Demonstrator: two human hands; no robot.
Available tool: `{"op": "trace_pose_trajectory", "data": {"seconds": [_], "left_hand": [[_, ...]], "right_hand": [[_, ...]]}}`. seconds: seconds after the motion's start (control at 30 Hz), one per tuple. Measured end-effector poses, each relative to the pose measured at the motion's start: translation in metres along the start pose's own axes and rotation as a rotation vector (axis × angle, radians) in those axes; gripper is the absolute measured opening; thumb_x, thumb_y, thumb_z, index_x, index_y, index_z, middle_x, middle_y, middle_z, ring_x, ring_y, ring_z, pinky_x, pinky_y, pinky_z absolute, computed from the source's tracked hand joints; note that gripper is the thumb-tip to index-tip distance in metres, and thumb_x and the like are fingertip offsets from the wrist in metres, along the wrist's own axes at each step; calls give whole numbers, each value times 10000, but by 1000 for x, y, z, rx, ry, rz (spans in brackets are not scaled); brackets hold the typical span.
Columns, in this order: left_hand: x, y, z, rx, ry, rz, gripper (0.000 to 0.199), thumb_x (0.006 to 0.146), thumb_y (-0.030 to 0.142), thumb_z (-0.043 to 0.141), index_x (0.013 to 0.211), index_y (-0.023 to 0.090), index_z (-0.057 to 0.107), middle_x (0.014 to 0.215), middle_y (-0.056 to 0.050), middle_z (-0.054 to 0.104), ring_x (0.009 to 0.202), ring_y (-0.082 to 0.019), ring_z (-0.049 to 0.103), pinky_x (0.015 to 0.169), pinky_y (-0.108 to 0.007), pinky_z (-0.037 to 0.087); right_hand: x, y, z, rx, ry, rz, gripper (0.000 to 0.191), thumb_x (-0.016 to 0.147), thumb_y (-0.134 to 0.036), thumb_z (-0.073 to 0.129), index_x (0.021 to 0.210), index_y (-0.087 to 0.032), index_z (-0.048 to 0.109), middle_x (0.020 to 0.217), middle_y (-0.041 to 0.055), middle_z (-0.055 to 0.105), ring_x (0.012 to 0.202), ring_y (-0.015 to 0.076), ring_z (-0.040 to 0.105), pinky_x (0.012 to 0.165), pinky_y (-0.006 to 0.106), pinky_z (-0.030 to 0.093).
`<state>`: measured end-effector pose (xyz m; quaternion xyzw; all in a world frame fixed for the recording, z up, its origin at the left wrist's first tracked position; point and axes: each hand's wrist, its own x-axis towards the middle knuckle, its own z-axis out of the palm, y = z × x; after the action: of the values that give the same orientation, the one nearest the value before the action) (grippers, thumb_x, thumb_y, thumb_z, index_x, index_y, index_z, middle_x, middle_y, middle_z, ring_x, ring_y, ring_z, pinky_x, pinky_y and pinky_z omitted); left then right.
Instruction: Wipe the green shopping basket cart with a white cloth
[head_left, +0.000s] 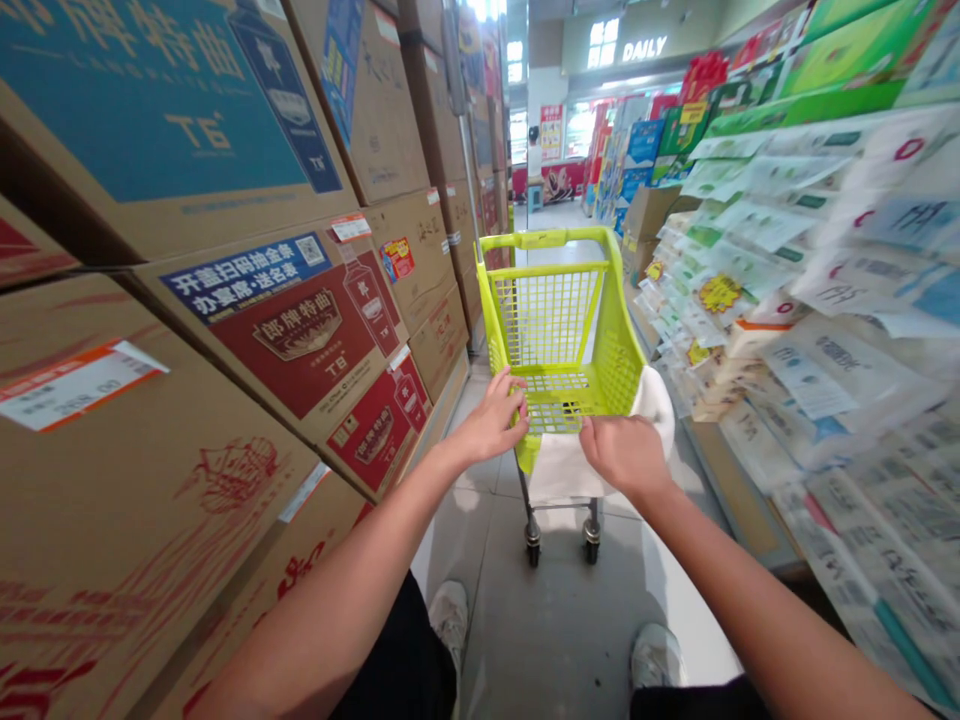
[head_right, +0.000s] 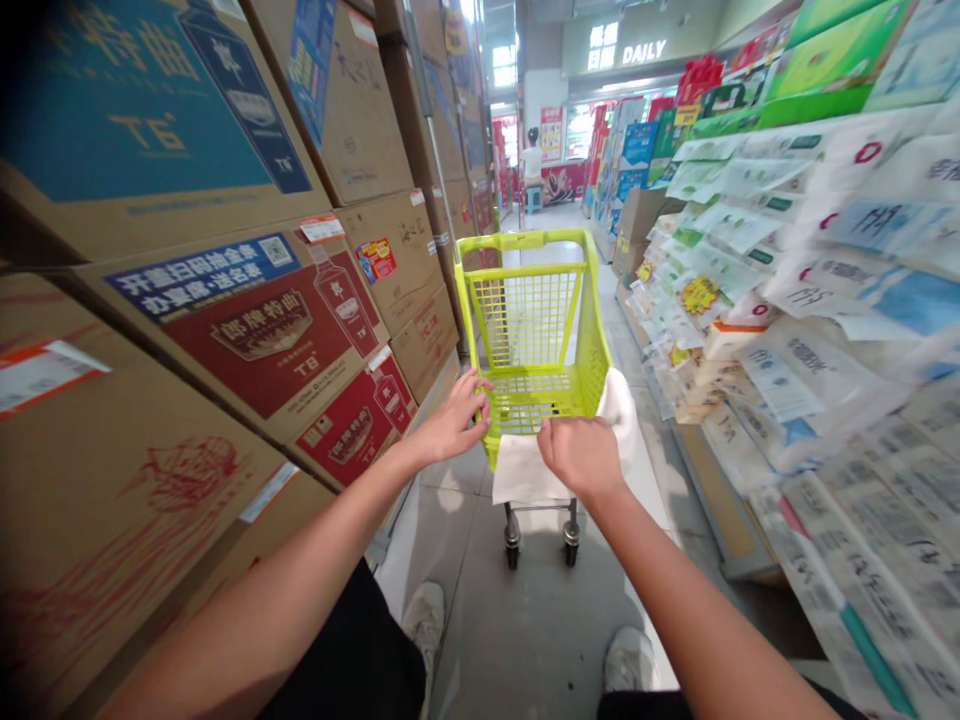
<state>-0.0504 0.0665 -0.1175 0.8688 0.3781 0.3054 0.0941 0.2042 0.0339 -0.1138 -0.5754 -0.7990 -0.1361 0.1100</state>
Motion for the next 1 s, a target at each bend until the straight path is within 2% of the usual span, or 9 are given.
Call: {"op": "trace_pose_trajectory", "data": {"seconds": [0.13,0.3,0.4,0.5,0.6,0.7,0.77,0.87,1.0], "left_hand": [[6,-1,13,-16,-14,-5,116,867,118,507,885,227,470,1329,-127,519,1534,-282,348,1363,-599,78],[8,4,24,-27,-53,-59,221,845,111,483,1041,214,483,1478,-164,382,1626,-320,107,1342,-652,52],[6,8,24,-54,-65,-68,244,857,125,466,1079,224,451,1476,-166,387,1628,-288,118,1349,-627,54],[3,7,19,-67,-66,-61,266,850,133,456,1097,225,422,1492,-175,381,1628,-283,114,1352,-612,56],[1,0,11,-71,-54,-41,284,833,120,444,1091,233,410,1464,-158,423,1613,-267,173,1353,-599,38],[-3,-8,4,-77,-54,-60,285,831,122,448,1088,242,418,1485,-145,424,1613,-260,177,1346,-606,64],[-4,-10,4,-86,-47,-145,290,840,145,464,1113,238,431,1589,-152,318,1637,-294,72,1323,-645,97],[-4,-6,10,-131,-12,-312,317,846,164,473,1154,230,441,1692,-147,99,1648,-337,-78,1299,-670,124],[-1,7,22,-257,-18,-378,365,860,143,443,1213,236,435,1711,-124,-22,1652,-307,-159,1325,-607,105]], "right_hand": [[0,9,1,-28,-6,0,557,1083,-344,319,777,-165,749,795,129,782,702,250,722,681,360,334],[0,-37,4,116,76,-69,501,1087,-321,342,836,-167,747,822,104,784,733,210,711,714,347,350],[1,-63,3,143,73,-83,471,1084,-302,350,857,-165,738,827,113,780,742,214,703,730,349,352],[1,-70,0,141,38,-113,488,1099,-303,307,887,-170,726,846,111,777,743,219,693,733,358,347],[-2,-61,-6,170,32,-221,440,1102,-362,337,947,-183,708,924,101,778,875,235,701,776,355,357],[-7,-39,-11,153,41,-295,418,1056,-535,478,984,-183,692,985,117,775,1001,274,688,836,356,369],[-9,-21,-12,111,4,-330,423,1038,-574,527,1014,-181,679,964,114,776,942,265,695,805,344,368],[-8,-3,-8,60,-66,-370,360,1078,-500,498,1020,-181,657,894,95,769,798,228,696,693,316,332],[-1,-8,-4,7,-87,-417,366,1095,-484,461,1025,-179,651,912,102,765,790,234,708,636,302,321]]}}
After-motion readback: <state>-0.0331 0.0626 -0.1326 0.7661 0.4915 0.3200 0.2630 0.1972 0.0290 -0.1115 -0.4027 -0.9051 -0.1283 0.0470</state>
